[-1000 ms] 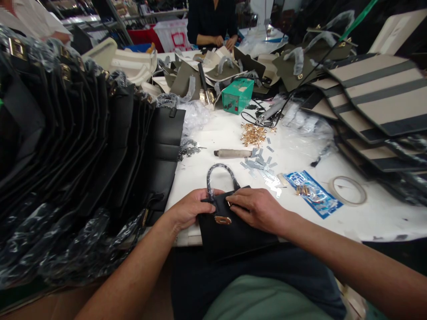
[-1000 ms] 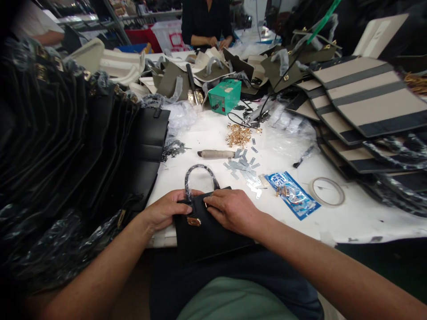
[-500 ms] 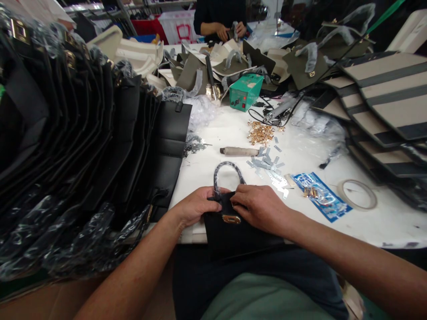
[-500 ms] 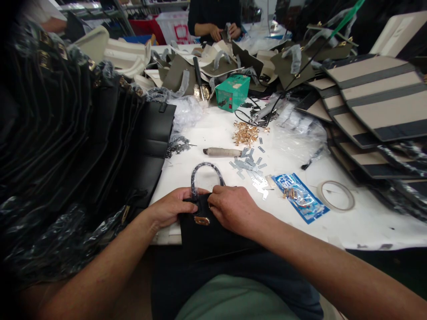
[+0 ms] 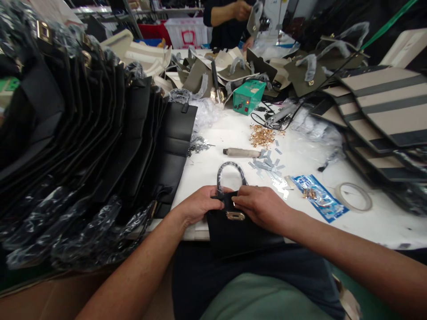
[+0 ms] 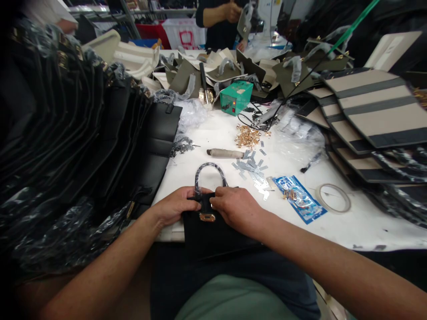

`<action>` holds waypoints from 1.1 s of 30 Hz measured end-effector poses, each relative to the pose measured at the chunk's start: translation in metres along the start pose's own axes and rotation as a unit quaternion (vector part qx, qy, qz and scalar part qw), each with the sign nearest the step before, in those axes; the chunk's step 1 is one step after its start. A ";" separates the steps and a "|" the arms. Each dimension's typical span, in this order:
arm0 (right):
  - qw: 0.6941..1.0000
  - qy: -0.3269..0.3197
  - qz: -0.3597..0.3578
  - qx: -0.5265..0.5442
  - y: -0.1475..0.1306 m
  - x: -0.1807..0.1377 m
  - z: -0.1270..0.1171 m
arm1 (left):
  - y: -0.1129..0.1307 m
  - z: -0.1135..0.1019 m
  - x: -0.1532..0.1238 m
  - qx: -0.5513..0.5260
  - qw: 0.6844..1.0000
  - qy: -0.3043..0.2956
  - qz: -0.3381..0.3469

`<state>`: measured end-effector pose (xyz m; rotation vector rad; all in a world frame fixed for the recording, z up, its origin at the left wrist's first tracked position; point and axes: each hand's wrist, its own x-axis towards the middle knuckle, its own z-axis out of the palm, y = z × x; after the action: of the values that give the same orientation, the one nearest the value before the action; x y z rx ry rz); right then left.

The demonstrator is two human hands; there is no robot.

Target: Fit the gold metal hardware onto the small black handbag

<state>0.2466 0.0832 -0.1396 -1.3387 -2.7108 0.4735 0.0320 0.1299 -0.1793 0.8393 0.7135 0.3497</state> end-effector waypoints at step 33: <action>0.998 0.011 -0.019 -0.057 0.015 -0.016 0.009 | 0.001 0.018 0.007 0.101 0.986 0.129 0.008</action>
<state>0.2654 0.0769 -0.1520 -1.3071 -2.7774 0.3033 0.0500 0.1246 -0.1735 1.0016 0.9966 0.4095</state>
